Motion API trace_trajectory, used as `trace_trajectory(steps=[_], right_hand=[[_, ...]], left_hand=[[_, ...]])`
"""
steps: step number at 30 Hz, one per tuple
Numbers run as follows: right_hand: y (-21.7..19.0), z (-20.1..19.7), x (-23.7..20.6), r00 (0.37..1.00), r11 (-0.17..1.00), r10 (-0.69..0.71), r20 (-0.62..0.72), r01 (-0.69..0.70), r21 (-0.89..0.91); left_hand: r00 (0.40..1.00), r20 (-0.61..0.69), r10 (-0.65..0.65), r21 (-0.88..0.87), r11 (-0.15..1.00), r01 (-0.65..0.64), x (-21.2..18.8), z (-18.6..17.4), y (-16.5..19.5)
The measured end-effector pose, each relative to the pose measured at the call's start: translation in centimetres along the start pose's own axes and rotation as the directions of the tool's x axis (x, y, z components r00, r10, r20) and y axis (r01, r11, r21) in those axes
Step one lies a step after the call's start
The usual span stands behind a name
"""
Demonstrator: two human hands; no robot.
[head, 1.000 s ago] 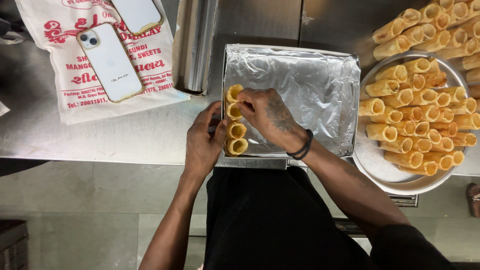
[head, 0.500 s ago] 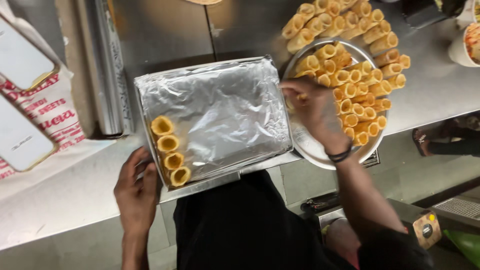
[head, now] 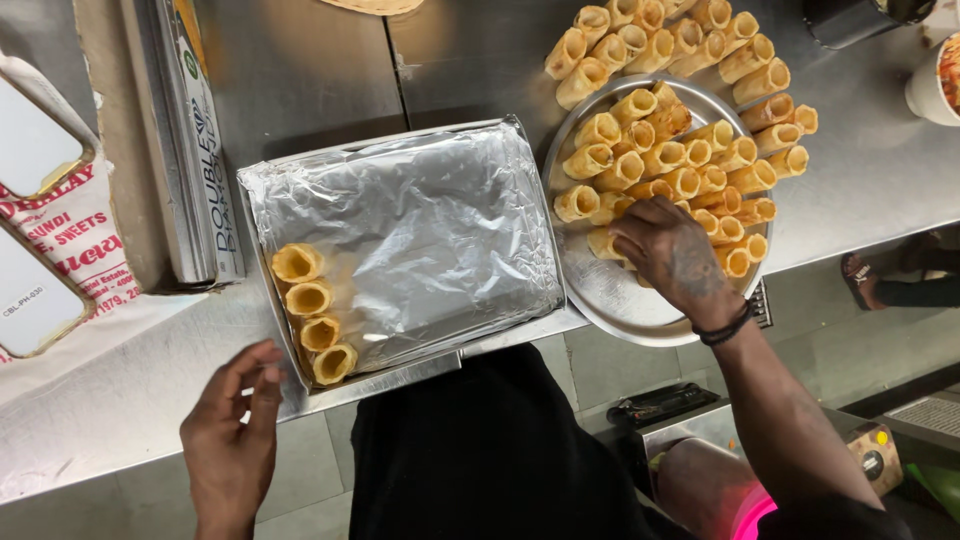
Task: The person lines a metal tray with aluminum foil and then places multiple ice cream cones upright in rows on the foil-lined tray. The cones are taken from a nearby plate and arranged neatly on the tray.
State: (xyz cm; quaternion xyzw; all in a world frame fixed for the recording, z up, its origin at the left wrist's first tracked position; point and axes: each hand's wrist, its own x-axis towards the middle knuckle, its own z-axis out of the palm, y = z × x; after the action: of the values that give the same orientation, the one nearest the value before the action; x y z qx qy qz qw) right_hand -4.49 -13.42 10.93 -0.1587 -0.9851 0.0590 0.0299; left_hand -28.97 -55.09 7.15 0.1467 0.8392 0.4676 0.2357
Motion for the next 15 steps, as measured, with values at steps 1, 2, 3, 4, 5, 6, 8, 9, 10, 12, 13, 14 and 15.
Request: trace_trajectory(steps=[1,2,3,4,5,6,8,9,10,12,13,14,15], right_hand=[[0.1,0.0,0.1,1.0,1.0,-0.028,-0.01,0.028,-0.009],[0.1,0.0,0.1,0.999,0.999,-0.052,-0.011,0.052,-0.013],[0.1,-0.1,0.2,0.997,0.997,-0.076,-0.014,0.076,-0.017],[0.1,-0.2,0.5,0.995,0.995,-0.102,-0.017,0.102,-0.023],[0.0,-0.1,0.7,0.996,0.996,-0.087,-0.035,0.088,0.009],[-0.2,0.0,1.0,0.996,0.996,-0.072,-0.051,0.074,0.041],[-0.6,0.4,1.5,0.997,0.997,-0.038,-0.073,0.043,0.069],[-0.7,0.6,1.8,0.997,0.998,-0.021,-0.079,0.025,0.062],[-0.7,0.8,2.1,0.996,0.998,-0.005,-0.087,0.01,0.056],[-0.8,1.0,2.6,0.996,0.998,-0.036,-0.08,0.04,0.047],[-0.9,1.0,2.8,0.996,0.998,-0.049,-0.076,0.053,0.044],[-1.0,0.9,2.9,0.997,0.998,-0.044,-0.057,0.046,0.043],[-1.1,0.5,3.1,0.998,0.998,-0.043,-0.038,0.044,0.041]], left_hand=[[1.0,0.004,-0.015,0.035,0.999,0.015,-0.3,0.0,0.1],[0.999,0.009,-0.033,0.07,0.997,0.032,-0.7,0.0,0.1],[0.999,0.007,-0.047,0.076,0.996,0.046,-1.0,-0.1,0.1],[0.998,0.003,-0.06,0.08,0.995,0.059,-1.2,-0.1,0.1],[0.997,0.0,-0.074,0.084,0.994,0.073,-1.3,-0.1,0.1],[0.996,-0.006,-0.085,0.075,0.994,0.086,-1.5,-0.1,0.0],[0.994,-0.018,-0.109,0.058,0.992,0.11,-1.7,-0.1,-0.1],[0.993,-0.017,-0.113,0.064,0.991,0.114,-1.9,0.0,-0.1],[0.993,-0.019,-0.117,0.071,0.99,0.118,-2.0,0.0,-0.2],[0.992,-0.03,-0.123,0.069,0.99,0.125,-2.2,-0.1,-0.3],[0.991,-0.035,-0.127,0.064,0.99,0.129,-2.2,-0.1,-0.4],[0.991,-0.04,-0.13,0.057,0.99,0.133,-2.3,-0.1,-0.5],[0.994,-0.044,-0.099,0.049,0.994,0.101,-2.2,-0.1,-0.7]])
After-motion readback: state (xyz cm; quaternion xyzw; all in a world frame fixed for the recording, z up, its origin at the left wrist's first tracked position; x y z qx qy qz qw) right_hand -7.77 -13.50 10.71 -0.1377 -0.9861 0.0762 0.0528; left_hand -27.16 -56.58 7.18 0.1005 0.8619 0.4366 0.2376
